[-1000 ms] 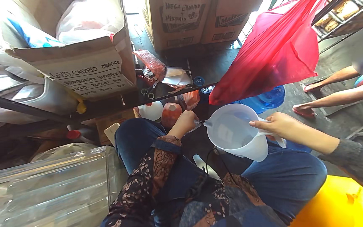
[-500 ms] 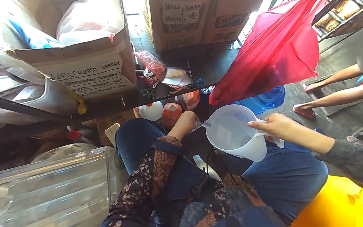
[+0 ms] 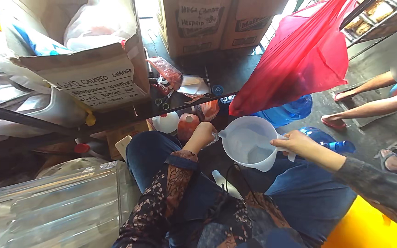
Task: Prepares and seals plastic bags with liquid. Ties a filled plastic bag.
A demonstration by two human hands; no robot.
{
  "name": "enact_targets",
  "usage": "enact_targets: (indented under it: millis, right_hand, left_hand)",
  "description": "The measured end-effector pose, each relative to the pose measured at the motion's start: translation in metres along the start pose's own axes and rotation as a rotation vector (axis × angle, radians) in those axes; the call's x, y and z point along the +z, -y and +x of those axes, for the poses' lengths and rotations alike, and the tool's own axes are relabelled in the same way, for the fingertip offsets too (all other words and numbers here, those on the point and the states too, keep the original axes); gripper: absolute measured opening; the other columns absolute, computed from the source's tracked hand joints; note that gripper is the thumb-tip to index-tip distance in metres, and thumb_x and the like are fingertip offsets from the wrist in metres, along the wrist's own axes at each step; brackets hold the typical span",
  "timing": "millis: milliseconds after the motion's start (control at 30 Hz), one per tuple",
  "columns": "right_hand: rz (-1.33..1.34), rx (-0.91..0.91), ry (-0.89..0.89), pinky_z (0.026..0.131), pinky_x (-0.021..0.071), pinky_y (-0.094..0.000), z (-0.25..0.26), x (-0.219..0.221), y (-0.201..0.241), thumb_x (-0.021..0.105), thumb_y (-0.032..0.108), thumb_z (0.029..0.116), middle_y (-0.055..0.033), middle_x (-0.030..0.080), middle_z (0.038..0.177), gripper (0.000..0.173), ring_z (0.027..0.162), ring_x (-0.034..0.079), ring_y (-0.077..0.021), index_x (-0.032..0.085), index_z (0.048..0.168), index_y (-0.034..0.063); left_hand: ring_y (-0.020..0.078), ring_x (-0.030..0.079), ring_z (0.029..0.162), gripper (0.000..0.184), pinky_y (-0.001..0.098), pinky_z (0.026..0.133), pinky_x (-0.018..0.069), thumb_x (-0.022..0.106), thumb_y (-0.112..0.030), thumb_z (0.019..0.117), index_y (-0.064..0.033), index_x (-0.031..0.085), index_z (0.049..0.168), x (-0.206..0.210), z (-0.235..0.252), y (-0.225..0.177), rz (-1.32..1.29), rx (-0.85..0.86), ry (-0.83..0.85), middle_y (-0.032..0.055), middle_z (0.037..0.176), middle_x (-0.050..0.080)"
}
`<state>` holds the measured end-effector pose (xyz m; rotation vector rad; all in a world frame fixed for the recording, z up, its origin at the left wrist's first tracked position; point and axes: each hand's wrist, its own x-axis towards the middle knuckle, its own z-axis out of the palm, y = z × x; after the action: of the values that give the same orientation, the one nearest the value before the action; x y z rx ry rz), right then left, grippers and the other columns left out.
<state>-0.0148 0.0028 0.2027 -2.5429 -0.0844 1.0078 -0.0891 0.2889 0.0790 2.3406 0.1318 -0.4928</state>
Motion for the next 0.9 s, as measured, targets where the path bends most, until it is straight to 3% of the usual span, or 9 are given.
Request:
enact_targets:
  millis: [100, 167, 333, 433, 600, 733, 833, 900]
  right_hand:
    - [0.228, -0.001, -0.028, 0.058, 0.0475, -0.0276, 0.018, 0.02, -0.02, 0.065, 0.016, 0.0966, 0.0023, 0.055, 0.064, 0.027, 0.056, 0.054, -0.0072, 0.057, 0.072, 0.0074]
    - [0.376, 0.009, -0.042, 0.06, 0.049, -0.0267, 0.034, 0.037, -0.028, 0.062, 0.012, 0.0975, 0.0021, 0.056, 0.067, 0.023, 0.059, 0.055, -0.0071, 0.056, 0.076, 0.007]
    - [0.461, 0.027, -0.029, 0.072, 0.0507, -0.036, 0.098, 0.095, -0.034, 0.061, 0.018, 0.0994, -0.0086, 0.059, 0.082, 0.025, 0.073, 0.057, -0.0153, 0.062, 0.09, -0.0052]
    - [0.467, 0.024, -0.033, 0.072, 0.0495, -0.0384, 0.144, 0.136, -0.039, 0.062, 0.02, 0.0999, -0.0113, 0.059, 0.082, 0.03, 0.073, 0.055, -0.0172, 0.063, 0.089, -0.0076]
    - [0.565, 0.037, -0.079, 0.065, 0.0466, -0.0352, 0.207, 0.19, -0.038, 0.061, 0.019, 0.1012, -0.0066, 0.056, 0.072, 0.031, 0.064, 0.051, -0.0137, 0.062, 0.081, -0.0043]
    - [0.735, 0.079, -0.128, 0.071, 0.0471, -0.0351, 0.225, 0.213, -0.032, 0.057, 0.017, 0.1048, -0.0118, 0.06, 0.08, 0.032, 0.072, 0.052, -0.0149, 0.065, 0.091, -0.0106]
    - [0.801, 0.056, -0.134, 0.064, 0.0475, -0.0287, 0.235, 0.223, -0.042, 0.055, 0.015, 0.1056, -0.0078, 0.059, 0.074, 0.031, 0.064, 0.052, -0.0095, 0.064, 0.091, -0.0102]
    - [0.759, 0.043, -0.096, 0.065, 0.0476, -0.0294, 0.24, 0.219, -0.053, 0.054, 0.014, 0.1055, -0.0089, 0.06, 0.076, 0.03, 0.065, 0.052, -0.0098, 0.065, 0.093, -0.011]
  left_hand:
    - [0.0379, 0.067, 0.11, 0.027, 0.0572, 0.096, 0.0507, 0.068, 0.001, 0.0867, -0.0025, 0.076, 0.112, 0.0, -0.002, 0.002, -0.015, -0.022, -0.043, 0.0207, 0.11, 0.073]
    - [0.0384, 0.067, 0.109, 0.026, 0.0577, 0.095, 0.0511, 0.068, 0.0, 0.0866, -0.0021, 0.076, 0.111, -0.001, -0.004, 0.003, -0.021, -0.051, -0.072, 0.0212, 0.11, 0.072]
    - [0.0359, 0.067, 0.112, 0.031, 0.0548, 0.098, 0.0513, 0.067, -0.001, 0.0876, -0.0036, 0.074, 0.117, -0.007, -0.007, 0.005, -0.049, -0.15, -0.094, 0.0199, 0.116, 0.071]
    - [0.0368, 0.063, 0.121, 0.033, 0.0541, 0.105, 0.0469, 0.066, -0.002, 0.0885, -0.0026, 0.073, 0.121, -0.009, -0.01, 0.008, -0.044, -0.166, -0.095, 0.0222, 0.122, 0.069]
    - [0.0353, 0.063, 0.121, 0.033, 0.0532, 0.106, 0.0473, 0.064, -0.003, 0.0887, -0.0043, 0.074, 0.121, -0.015, -0.017, 0.02, -0.048, -0.192, -0.106, 0.0204, 0.121, 0.07]
    - [0.0349, 0.065, 0.118, 0.033, 0.0521, 0.104, 0.0487, 0.065, -0.002, 0.0895, -0.0032, 0.074, 0.121, -0.019, -0.026, 0.02, -0.08, -0.191, -0.097, 0.0205, 0.119, 0.071]
    - [0.0324, 0.066, 0.118, 0.032, 0.0498, 0.105, 0.049, 0.064, -0.001, 0.09, -0.0032, 0.074, 0.121, -0.021, -0.032, 0.018, -0.076, -0.188, -0.101, 0.0184, 0.121, 0.071]
    - [0.0306, 0.067, 0.117, 0.032, 0.0488, 0.104, 0.0499, 0.064, 0.0, 0.0896, -0.0038, 0.075, 0.119, -0.021, -0.036, 0.016, -0.075, -0.182, -0.12, 0.016, 0.122, 0.072]
